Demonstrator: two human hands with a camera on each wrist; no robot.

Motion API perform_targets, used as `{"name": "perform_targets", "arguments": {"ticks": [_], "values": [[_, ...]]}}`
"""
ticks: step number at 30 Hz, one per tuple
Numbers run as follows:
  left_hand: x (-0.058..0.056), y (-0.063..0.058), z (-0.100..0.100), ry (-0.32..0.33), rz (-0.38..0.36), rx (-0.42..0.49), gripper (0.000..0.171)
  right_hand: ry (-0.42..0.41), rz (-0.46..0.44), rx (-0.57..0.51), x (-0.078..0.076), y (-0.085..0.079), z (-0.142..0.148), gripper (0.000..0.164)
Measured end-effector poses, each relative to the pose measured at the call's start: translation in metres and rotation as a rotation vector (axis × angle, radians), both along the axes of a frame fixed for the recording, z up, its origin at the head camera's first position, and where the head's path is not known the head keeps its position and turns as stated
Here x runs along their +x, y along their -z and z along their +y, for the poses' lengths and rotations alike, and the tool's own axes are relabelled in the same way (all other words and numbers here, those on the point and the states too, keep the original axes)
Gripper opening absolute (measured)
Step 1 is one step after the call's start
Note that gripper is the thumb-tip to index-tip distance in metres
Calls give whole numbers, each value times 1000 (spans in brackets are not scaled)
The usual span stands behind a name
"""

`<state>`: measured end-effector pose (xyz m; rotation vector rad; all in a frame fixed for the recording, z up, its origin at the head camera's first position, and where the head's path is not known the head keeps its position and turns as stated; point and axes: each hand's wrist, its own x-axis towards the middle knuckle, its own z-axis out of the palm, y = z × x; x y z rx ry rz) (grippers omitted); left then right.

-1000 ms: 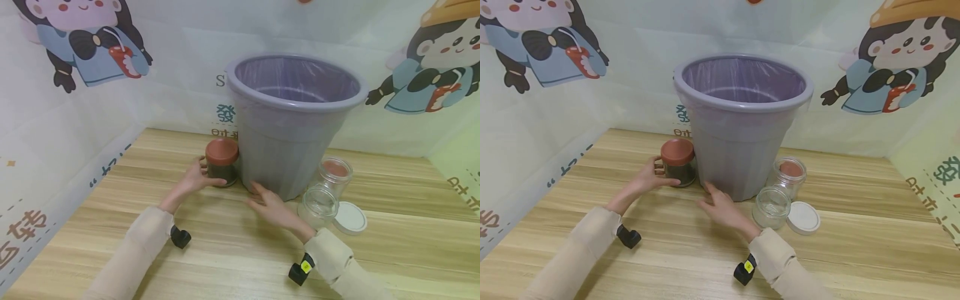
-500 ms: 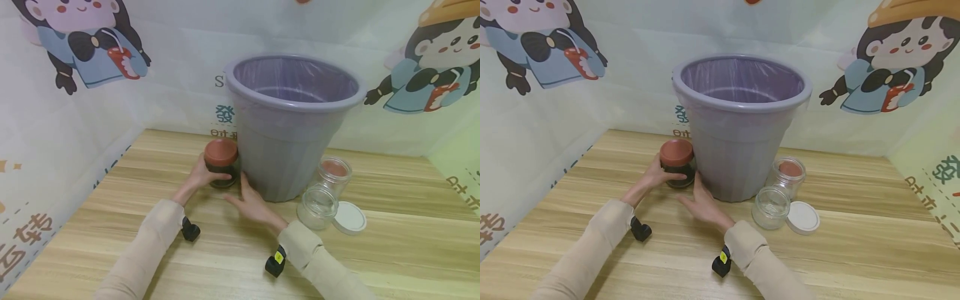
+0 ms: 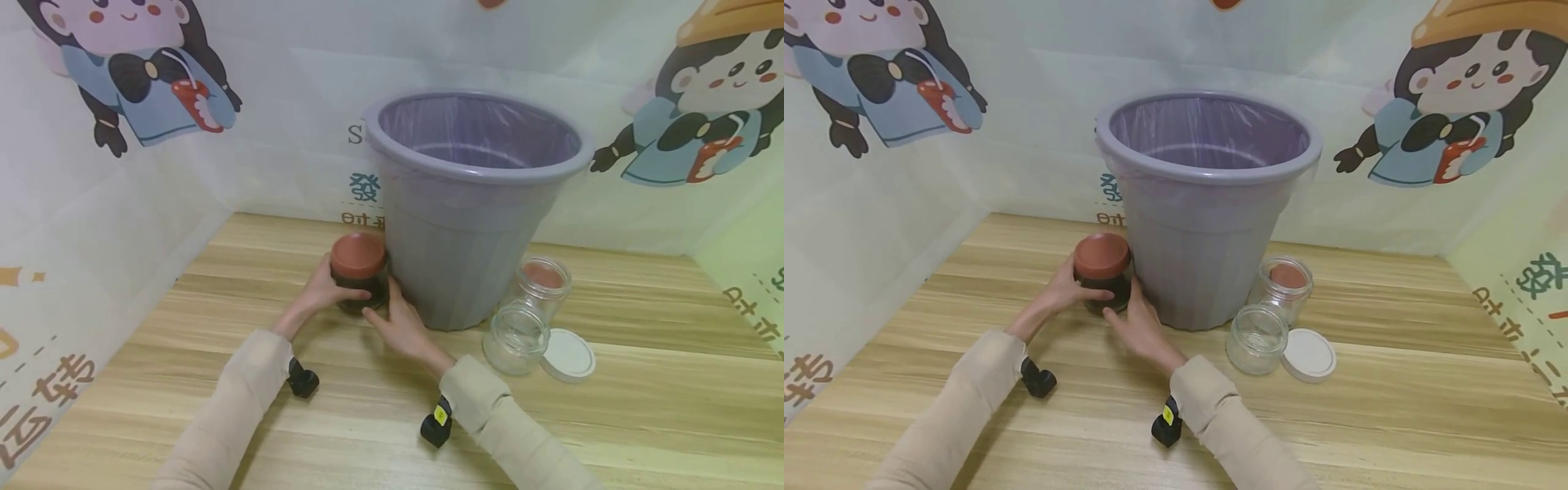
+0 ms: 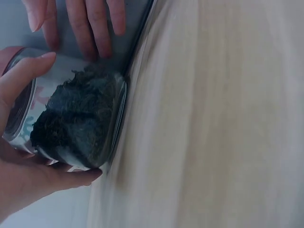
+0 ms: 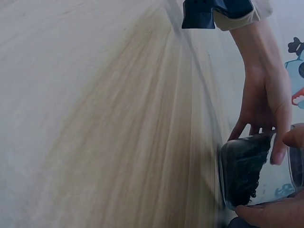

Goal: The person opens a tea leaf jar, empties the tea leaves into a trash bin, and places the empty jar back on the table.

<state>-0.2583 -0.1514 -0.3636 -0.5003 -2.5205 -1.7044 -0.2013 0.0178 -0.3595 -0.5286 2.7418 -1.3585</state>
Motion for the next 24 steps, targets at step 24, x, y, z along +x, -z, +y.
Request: {"name": "perform_targets", "arguments": {"ticks": [24], "values": [[32,-2,-6,337,-119,-61,102,-25,205,-75,23,0,23,73]]}}
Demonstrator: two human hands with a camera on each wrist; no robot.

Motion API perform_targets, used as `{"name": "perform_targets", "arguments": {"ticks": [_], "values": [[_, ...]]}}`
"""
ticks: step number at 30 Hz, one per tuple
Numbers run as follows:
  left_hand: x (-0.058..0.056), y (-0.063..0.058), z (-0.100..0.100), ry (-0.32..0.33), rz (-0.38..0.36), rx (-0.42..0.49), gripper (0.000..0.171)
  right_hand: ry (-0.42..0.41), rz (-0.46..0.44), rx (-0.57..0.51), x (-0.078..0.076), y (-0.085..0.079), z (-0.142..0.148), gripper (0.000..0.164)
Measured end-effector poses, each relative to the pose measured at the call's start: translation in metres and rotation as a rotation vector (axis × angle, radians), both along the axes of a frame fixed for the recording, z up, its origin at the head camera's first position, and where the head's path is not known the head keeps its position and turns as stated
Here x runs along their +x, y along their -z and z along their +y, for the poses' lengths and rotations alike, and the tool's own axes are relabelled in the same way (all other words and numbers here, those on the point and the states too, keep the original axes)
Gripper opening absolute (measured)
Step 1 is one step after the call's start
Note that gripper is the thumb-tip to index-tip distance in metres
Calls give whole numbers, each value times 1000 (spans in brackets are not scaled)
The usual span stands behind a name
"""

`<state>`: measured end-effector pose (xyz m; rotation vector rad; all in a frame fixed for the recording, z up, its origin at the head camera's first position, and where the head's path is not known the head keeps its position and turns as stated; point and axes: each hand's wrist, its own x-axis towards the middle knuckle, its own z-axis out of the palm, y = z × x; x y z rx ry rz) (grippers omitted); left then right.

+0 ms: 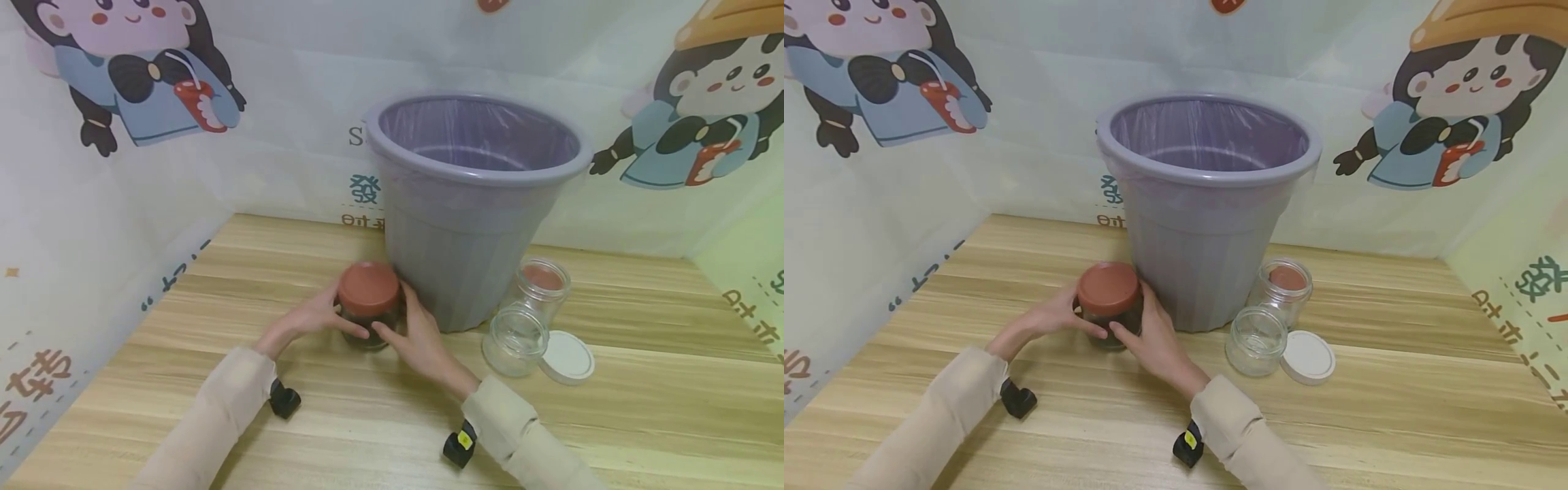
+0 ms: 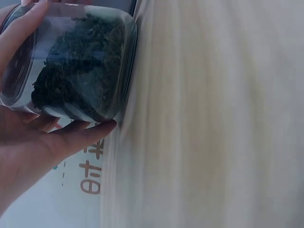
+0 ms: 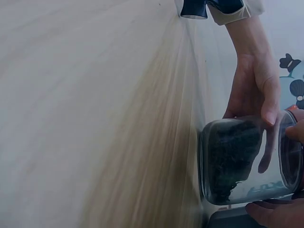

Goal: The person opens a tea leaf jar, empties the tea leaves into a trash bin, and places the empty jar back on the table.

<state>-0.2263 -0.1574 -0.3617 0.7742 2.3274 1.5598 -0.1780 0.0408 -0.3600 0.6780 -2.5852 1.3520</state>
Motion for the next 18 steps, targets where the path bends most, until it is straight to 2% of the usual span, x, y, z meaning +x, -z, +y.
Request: {"name": "perform_targets", "arguments": {"ticks": [6,11,18], "values": [[6,-1,6,84,17,-34,97,-21,6,1,9,0,11,73],[10,1,14,146,30,-17,95,-39,10,-46,15,-1,19,74],[16,1,24,203,22,-15,98,-68,30,-65,23,-1,33,73]]}}
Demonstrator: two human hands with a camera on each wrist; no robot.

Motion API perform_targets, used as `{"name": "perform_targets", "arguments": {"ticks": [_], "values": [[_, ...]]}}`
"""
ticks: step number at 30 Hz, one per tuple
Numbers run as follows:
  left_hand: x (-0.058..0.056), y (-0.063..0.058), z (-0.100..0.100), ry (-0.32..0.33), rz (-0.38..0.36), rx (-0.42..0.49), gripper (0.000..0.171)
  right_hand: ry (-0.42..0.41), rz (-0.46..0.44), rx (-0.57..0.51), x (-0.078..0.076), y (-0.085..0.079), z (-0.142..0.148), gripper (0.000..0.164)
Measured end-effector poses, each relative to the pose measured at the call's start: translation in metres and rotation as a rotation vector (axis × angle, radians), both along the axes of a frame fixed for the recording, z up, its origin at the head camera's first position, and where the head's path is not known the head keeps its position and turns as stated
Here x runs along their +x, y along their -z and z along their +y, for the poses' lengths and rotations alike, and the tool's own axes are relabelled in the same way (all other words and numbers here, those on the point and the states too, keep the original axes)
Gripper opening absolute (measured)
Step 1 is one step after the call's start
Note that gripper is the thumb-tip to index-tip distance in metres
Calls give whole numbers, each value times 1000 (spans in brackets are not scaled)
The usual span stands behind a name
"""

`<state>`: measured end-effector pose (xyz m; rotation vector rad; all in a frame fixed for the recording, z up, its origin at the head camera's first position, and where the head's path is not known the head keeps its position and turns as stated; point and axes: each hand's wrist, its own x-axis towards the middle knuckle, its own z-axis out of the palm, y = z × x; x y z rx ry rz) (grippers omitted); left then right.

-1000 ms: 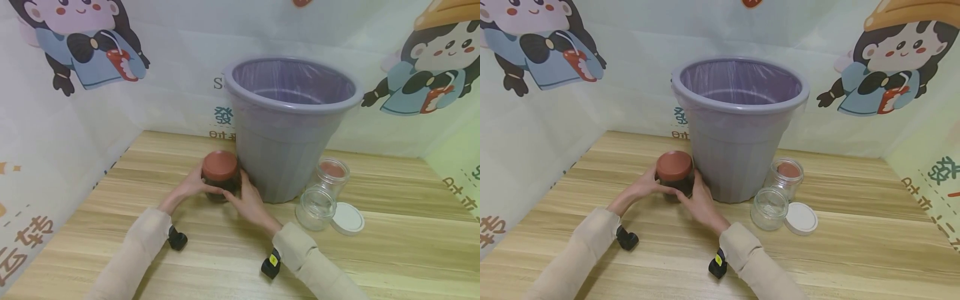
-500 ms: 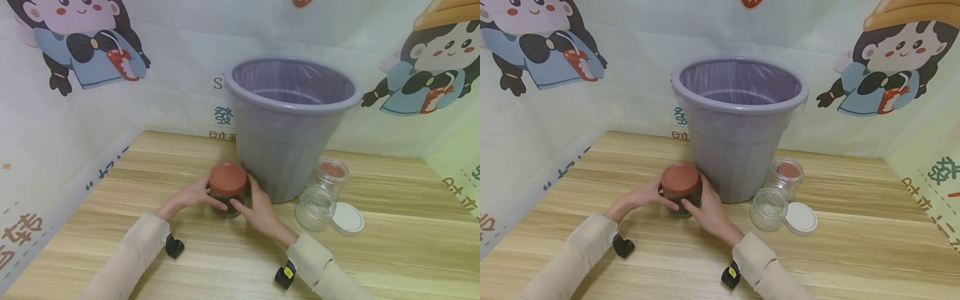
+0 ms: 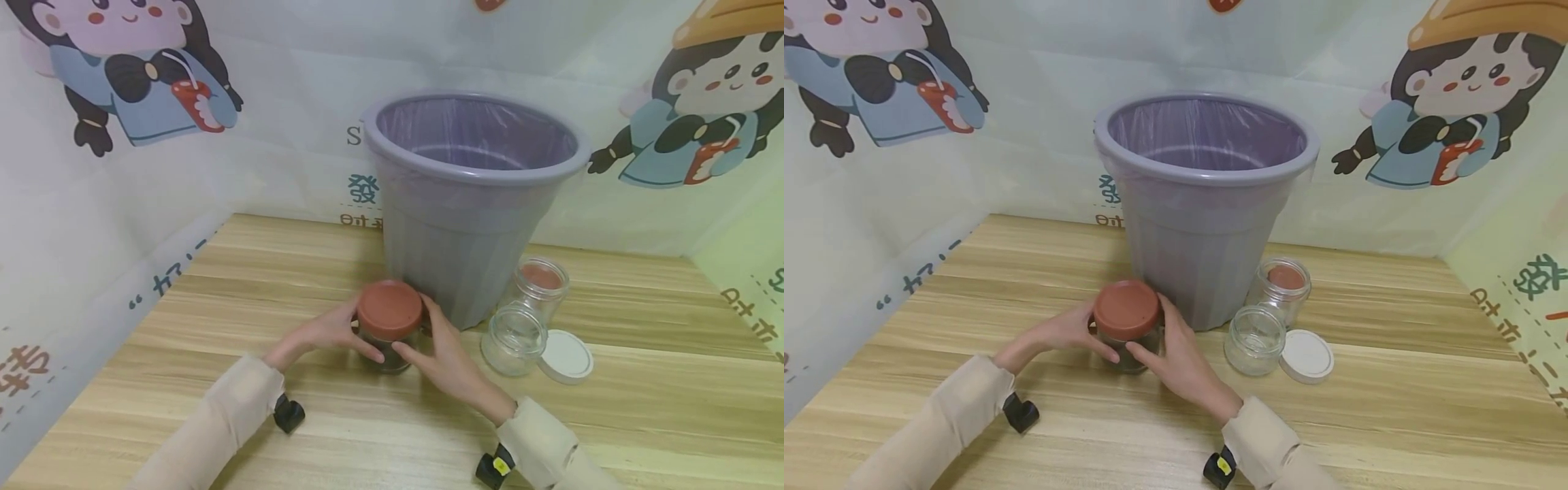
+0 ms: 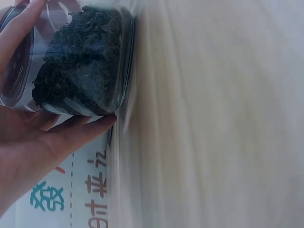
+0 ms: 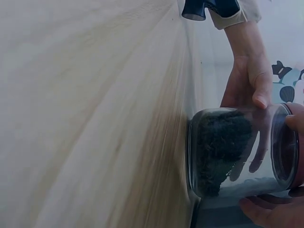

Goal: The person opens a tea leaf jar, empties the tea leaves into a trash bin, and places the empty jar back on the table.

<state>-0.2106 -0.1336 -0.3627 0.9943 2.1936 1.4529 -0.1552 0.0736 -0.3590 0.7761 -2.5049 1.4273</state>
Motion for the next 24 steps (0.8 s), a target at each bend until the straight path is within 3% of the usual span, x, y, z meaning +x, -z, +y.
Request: {"name": "perform_targets", "arguments": {"ticks": [9,11,15,19,24], "values": [[4,2,16,53,48,0,98,-26,21,-3,6,-1,18,70],[5,4,21,61,54,9,98,-28,23,-22,11,-10,19,69],[10,5,29,48,48,30,96,-15,40,-23,13,-14,22,68],[15,4,37,20,55,32,95,30,97,29,7,-4,27,73],[16,5,46,15,106,25,94,128,153,96,9,-4,29,82]]}}
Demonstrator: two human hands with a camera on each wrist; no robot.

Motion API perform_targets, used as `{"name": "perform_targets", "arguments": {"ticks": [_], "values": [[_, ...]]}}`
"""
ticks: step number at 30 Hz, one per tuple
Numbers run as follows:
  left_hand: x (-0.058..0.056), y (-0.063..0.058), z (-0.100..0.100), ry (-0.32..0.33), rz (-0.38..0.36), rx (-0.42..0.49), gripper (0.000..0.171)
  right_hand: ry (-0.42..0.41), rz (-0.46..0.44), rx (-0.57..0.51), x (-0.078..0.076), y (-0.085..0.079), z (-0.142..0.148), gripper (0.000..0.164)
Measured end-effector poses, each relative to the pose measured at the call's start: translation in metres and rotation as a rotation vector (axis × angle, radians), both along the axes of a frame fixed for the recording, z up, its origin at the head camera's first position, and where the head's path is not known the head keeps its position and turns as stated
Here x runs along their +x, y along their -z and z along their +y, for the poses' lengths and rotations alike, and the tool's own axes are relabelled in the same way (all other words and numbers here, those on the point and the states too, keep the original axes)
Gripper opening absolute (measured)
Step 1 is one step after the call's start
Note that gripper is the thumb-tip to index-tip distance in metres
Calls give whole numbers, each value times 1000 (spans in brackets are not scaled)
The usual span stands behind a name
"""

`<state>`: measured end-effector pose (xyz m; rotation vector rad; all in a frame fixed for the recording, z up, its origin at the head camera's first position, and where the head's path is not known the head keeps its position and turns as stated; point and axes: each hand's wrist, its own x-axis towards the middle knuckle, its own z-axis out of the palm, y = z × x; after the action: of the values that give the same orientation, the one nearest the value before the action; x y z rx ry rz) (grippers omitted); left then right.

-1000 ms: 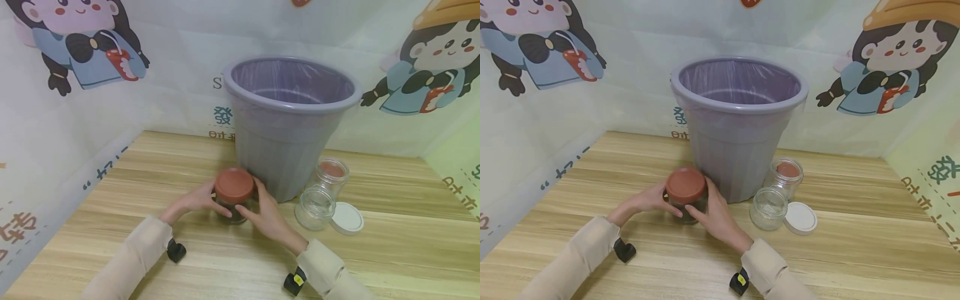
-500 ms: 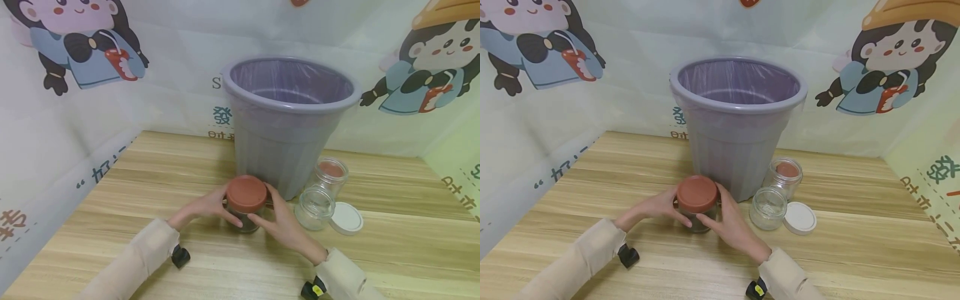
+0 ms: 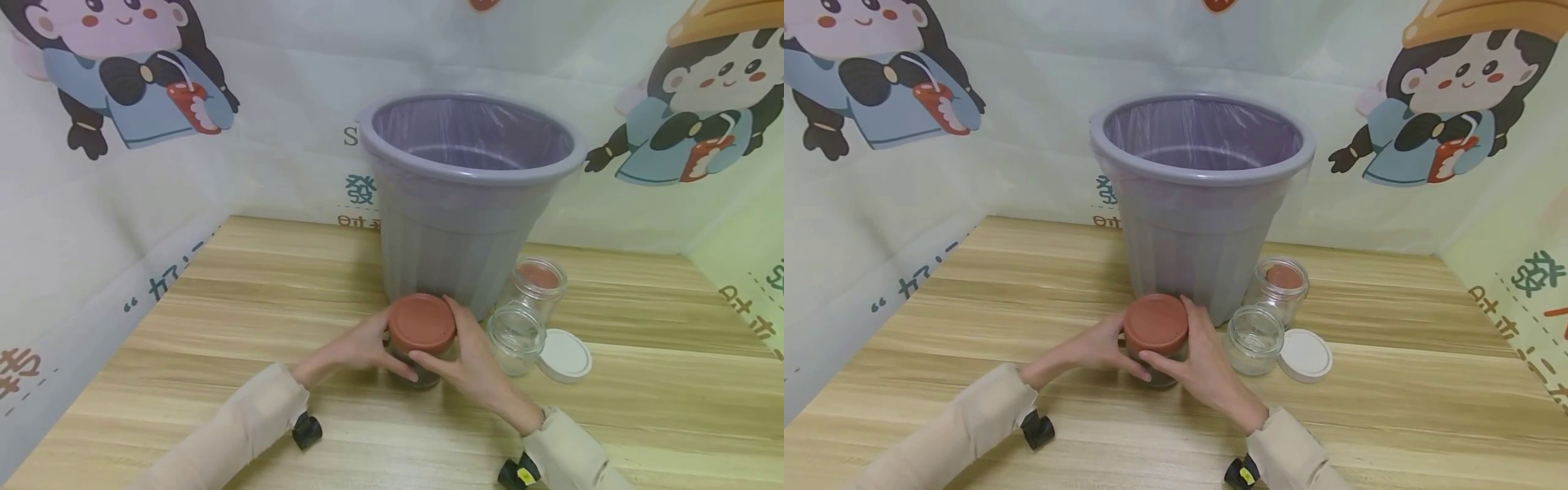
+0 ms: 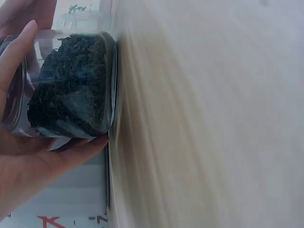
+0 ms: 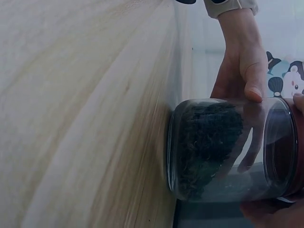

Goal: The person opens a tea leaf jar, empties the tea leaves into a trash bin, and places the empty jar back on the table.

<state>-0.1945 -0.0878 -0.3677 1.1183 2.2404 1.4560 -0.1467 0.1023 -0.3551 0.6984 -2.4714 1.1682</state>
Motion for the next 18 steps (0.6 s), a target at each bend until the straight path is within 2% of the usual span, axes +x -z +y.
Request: {"name": "perform_targets", "arguments": {"ticks": [8,18], "values": [[3,0,11,-34,13,-11,95,89,-19,46,1,-5,-2,89],[4,-2,16,-61,9,-38,92,82,2,5,-4,-4,-2,80]]}}
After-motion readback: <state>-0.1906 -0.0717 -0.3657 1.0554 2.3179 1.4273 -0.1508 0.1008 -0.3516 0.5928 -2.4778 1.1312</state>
